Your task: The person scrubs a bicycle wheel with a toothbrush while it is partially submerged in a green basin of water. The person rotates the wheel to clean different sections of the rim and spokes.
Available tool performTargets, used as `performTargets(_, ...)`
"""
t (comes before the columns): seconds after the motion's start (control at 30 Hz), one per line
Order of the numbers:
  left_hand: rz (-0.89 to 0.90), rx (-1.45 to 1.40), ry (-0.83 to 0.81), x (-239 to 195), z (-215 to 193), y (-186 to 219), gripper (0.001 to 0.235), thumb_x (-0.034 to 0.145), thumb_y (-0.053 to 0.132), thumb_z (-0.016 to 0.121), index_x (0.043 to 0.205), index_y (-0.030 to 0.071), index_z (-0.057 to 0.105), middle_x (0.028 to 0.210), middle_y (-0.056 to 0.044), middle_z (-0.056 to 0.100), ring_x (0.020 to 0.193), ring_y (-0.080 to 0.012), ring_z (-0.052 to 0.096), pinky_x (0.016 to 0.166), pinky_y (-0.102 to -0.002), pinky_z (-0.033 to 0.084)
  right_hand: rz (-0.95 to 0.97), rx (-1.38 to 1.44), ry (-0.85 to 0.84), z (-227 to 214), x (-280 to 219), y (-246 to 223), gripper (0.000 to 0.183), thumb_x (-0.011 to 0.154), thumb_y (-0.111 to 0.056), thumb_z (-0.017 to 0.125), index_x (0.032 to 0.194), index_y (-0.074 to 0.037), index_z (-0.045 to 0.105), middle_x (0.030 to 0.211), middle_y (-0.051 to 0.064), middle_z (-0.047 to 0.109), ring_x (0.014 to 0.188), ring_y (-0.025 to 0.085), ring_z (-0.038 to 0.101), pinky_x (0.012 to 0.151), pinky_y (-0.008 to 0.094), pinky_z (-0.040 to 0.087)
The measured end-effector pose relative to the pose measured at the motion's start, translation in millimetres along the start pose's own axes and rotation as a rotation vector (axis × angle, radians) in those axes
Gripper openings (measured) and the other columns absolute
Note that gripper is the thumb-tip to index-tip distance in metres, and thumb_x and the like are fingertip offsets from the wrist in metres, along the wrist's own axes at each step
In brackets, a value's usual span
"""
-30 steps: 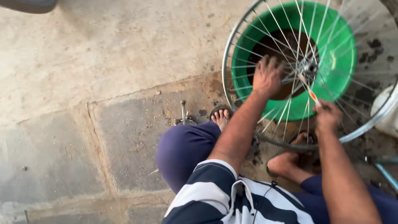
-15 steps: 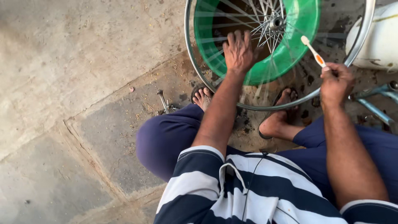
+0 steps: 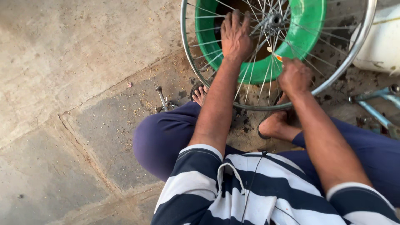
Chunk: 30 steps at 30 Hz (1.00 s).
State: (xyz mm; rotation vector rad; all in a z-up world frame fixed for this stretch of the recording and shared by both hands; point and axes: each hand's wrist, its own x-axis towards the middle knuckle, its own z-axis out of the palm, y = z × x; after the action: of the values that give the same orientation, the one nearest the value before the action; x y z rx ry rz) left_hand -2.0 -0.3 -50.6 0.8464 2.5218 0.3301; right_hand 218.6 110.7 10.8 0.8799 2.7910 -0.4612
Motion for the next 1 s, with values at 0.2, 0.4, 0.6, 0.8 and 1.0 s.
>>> performTargets(0.2,0.06,0.093,0.317,5.1,23.8,-0.6,0.05,0.085,0.028,0.065,0.134,0.019,0.063,0.153,-0.014,0.05,0.15,-0.0364,0.039,0.119,-0.049,0.046,0.012,-0.082,-0.076,31.0,12.0,11.4,0.021,0.1,-0.022,0.064,0.105,-0.005,0.075,0.094,0.023,0.071,0.086,0.047,0.067,0.073,0.058,0.053)
performTargets(0.4,-0.063,-0.177,0.086,-3.5,6.0,23.1,0.06,0.083,0.019,0.063,0.142,0.029,0.057,0.156,-0.012,0.041,0.151,-0.0411,0.035,0.091,-0.043,0.063,-0.173,0.109,0.294,20.9,-46.0,44.7,0.025,0.102,0.0,0.056,0.124,-0.004,0.069,0.12,0.017,0.073,0.106,0.034,0.068,0.097,0.039,0.057)
performTargets(0.6,-0.084,-0.209,0.021,-2.7,-30.8,23.4,0.054,0.09,0.014,0.057,0.142,0.029,0.057,0.157,-0.011,0.039,0.15,-0.0408,0.034,0.085,-0.041,0.065,-0.052,0.227,0.236,44.0,36.4,13.2,0.024,0.104,0.003,0.054,0.124,-0.003,0.066,0.115,0.019,0.072,0.105,0.035,0.07,0.092,0.045,0.056)
performTargets(0.8,-0.073,-0.24,0.092,-5.0,-20.7,19.8,0.053,0.086,0.017,0.061,0.138,0.031,0.062,0.153,-0.01,0.044,0.15,-0.0393,0.039,0.087,-0.041,0.064,0.133,0.389,0.259,57.4,12.1,6.2,0.005,0.107,-0.003,0.065,0.11,0.0,0.066,0.108,0.018,0.072,0.097,0.034,0.069,0.084,0.048,0.054)
performTargets(1.0,-0.048,-0.139,0.184,-6.0,28.6,19.0,0.05,0.083,0.025,0.068,0.133,0.03,0.064,0.157,-0.013,0.044,0.15,-0.0428,0.04,0.09,-0.045,0.063,0.298,0.604,0.15,85.8,22.9,44.8,0.015,0.105,0.001,0.064,0.119,-0.003,0.064,0.1,0.012,0.069,0.084,0.02,0.069,0.077,0.037,0.053)
